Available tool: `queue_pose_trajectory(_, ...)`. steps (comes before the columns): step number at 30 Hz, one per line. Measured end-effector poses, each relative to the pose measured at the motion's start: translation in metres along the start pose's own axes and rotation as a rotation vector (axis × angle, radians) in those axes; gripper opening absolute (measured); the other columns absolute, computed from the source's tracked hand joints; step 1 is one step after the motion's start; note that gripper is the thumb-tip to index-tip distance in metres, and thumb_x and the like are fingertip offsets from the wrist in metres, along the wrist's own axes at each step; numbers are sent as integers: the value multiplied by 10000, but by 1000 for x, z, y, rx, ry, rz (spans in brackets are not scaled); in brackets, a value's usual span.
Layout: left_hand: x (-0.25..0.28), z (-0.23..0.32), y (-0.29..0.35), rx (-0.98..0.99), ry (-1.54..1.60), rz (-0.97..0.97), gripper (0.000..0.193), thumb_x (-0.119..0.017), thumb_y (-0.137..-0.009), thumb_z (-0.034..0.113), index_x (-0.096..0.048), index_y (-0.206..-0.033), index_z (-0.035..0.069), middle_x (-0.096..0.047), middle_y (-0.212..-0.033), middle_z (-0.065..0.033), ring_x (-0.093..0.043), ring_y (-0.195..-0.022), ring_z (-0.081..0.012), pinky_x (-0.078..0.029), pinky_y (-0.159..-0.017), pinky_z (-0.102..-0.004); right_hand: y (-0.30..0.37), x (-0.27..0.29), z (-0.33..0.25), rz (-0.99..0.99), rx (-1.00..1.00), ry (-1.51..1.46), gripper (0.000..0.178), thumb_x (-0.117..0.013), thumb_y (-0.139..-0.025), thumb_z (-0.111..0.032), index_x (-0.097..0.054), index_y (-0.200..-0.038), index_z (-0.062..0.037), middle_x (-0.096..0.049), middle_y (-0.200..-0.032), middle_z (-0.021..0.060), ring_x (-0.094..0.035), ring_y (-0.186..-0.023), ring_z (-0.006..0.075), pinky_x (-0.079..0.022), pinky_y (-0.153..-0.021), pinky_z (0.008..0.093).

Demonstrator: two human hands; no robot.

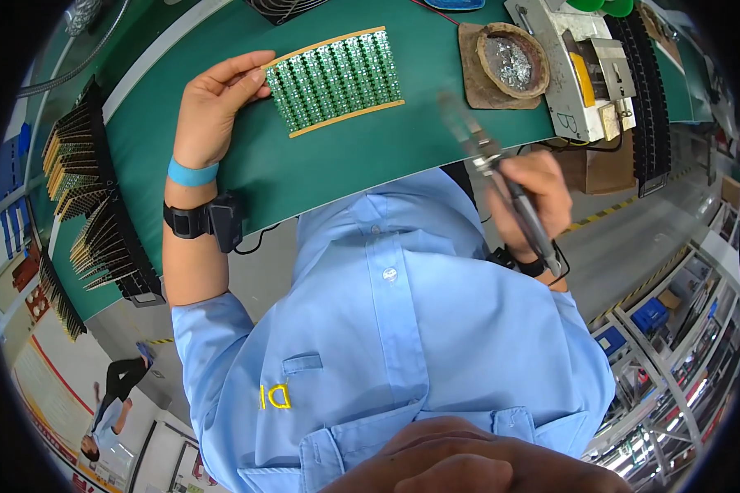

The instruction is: The person flips a circuit board over and solders components with a soldering iron before using pliers to clip the leads. They then place the board into a rack and begin soldering a second circuit board.

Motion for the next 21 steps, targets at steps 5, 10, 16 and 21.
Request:
queue_pose_trajectory(5,0,-1,-2,0,3,-3,286,-642,-949,54,-659,-1219,-38,-715,-1025,-83,-644,-855,-97,-547,-835,-229,-7,-24,-5,-105,44,-108,335,-769,-691,85,-649,-993,6,-672,-777,115,-634,-678,217,-500,-635,319)
queue_pose_trajectory(10,1,-2,0,3,9,-6,285,-641,-947,45,-659,-1219,-39,-714,-1023,-83,-643,-852,-102,-548,-833,-232,-11,-27,0,-19,-12,-58,315,-767,-686,95,-654,-964,-2,-667,-764,101,-611,-650,211,-481,-615,312)
queue_pose_trajectory(16,0,0,1,6,13,-1,282,-640,-946,39,-660,-1216,-40,-713,-1031,-88,-643,-855,-107,-549,-832,-234,-18,-33,6,-11,-39,-64,321,-772,-683,103,-653,-958,-12,-656,-759,95,-590,-640,188,-462,-597,294)
queue_pose_trajectory(21,0,0,1,3,12,-9,279,-638,-947,38,-661,-1214,-40,-713,-1047,-93,-644,-860,-110,-551,-833,-236,-26,-37,7,-15,-38,-89,329,-778,-679,104,-653,-958,-17,-656,-768,99,-592,-644,185,-461,-595,287)
Point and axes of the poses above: each hand's wrist, its own y-axis away from the middle knuckle, its own x-axis out of the back of the hand, z = x × y, the point moved 2 cm from there along -y, towards the middle knuckle
